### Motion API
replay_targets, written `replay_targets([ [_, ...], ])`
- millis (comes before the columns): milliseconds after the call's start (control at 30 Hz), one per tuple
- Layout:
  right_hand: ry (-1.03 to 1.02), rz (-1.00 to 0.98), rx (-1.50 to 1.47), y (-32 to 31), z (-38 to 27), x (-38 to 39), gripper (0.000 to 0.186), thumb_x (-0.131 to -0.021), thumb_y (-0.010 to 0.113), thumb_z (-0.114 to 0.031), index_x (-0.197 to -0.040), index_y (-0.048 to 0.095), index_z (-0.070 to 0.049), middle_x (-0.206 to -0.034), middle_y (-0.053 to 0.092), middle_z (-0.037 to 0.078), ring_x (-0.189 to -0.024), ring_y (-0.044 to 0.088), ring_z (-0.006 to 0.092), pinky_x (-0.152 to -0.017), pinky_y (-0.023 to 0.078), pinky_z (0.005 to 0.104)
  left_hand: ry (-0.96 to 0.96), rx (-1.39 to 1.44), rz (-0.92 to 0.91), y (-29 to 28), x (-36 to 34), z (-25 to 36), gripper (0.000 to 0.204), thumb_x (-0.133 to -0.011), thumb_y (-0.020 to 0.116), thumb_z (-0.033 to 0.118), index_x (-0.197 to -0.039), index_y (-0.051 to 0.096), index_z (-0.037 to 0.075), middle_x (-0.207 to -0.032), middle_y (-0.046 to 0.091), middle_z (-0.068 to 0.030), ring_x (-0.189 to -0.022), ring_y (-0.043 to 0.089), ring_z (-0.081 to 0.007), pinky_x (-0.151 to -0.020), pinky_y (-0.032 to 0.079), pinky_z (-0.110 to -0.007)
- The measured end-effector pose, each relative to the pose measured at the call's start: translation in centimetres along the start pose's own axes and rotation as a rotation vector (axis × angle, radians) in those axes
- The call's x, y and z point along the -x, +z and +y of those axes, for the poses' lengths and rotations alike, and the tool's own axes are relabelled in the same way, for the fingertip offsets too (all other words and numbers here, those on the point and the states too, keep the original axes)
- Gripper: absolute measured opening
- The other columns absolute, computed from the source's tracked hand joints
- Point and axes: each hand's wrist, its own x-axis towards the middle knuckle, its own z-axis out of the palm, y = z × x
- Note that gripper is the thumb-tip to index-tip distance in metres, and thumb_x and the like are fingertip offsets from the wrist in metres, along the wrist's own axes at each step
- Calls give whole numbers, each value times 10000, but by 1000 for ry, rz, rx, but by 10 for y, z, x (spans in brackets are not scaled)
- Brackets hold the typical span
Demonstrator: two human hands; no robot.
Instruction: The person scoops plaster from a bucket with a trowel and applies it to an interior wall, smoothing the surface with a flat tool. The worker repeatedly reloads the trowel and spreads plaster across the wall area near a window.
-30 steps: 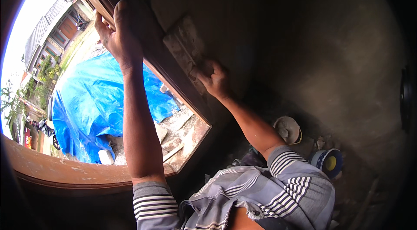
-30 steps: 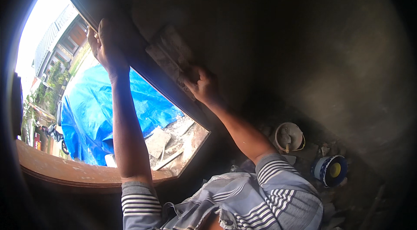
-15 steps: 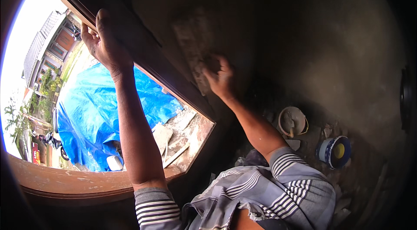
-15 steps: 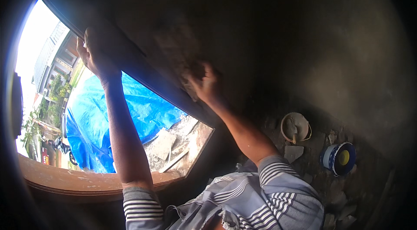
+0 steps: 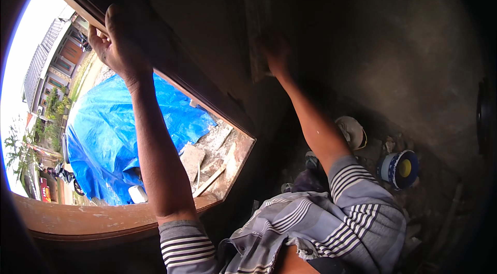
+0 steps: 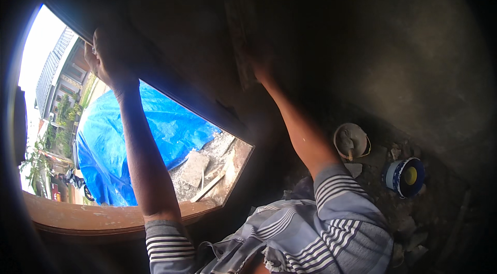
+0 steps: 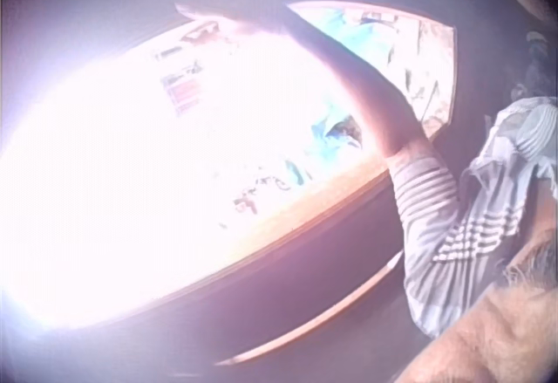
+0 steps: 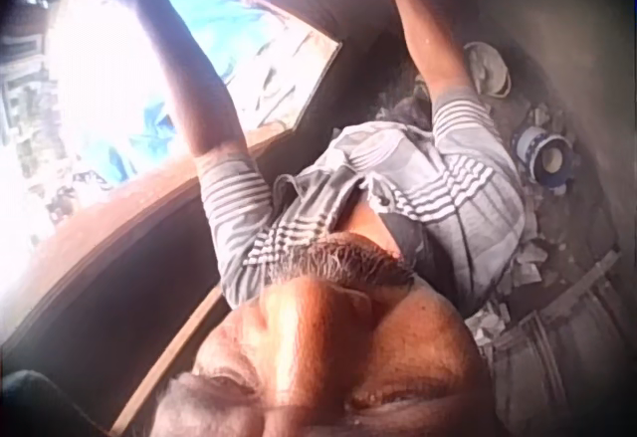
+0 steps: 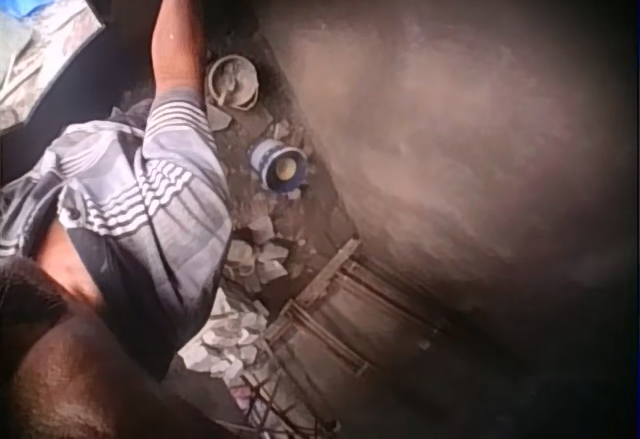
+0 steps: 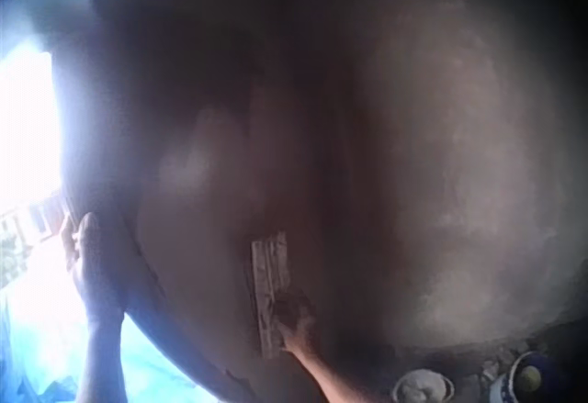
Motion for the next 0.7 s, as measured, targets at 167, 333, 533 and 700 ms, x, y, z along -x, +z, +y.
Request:
replay_targets([
  [167, 125, -107, -29, -15, 7, 101, 365, -785, 751, -208, -1052, 594, -16, -978, 667, 150, -949, 640, 225, -825, 492, 337, -25, 12, -5, 0, 1, 0, 501, -886, 649, 296, -1218, 442, -16, -946, 616, -88, -846, 611, -154, -750, 507, -269],
  [333, 6, -179, -40, 17, 8, 132, 383, -760, 772, -245, -1028, 592, -39, -904, 672, 140, -801, 677, 275, -692, 536, 351, -122, -75, 36, 0, 2, 4, 493, -896, 621, 345, -1206, 468, -6, -1001, 597, -109, -894, 610, -178, -774, 523, -289],
  [533, -78, -143, 441, 26, 64, 131, 471, -747, 774, -200, -1115, 568, 11, -1031, 648, 156, -963, 638, 217, -813, 502, 316, 703, -883, -163, -49, -22, -33, 477, -907, 577, 345, -1224, 514, -5, -1119, 572, -143, -1004, 595, -226, -867, 521, -343],
  [700, 171, 95, -200, 4, 104, 96, 445, -792, 741, -153, -1151, 539, 16, -1083, 630, 141, -989, 619, 197, -852, 485, 305, 362, -624, -47, -16, 0, -14, 404, -948, 500, 268, -1255, 515, 6, -1181, 557, -137, -1081, 568, -238, -937, 489, -364],
])
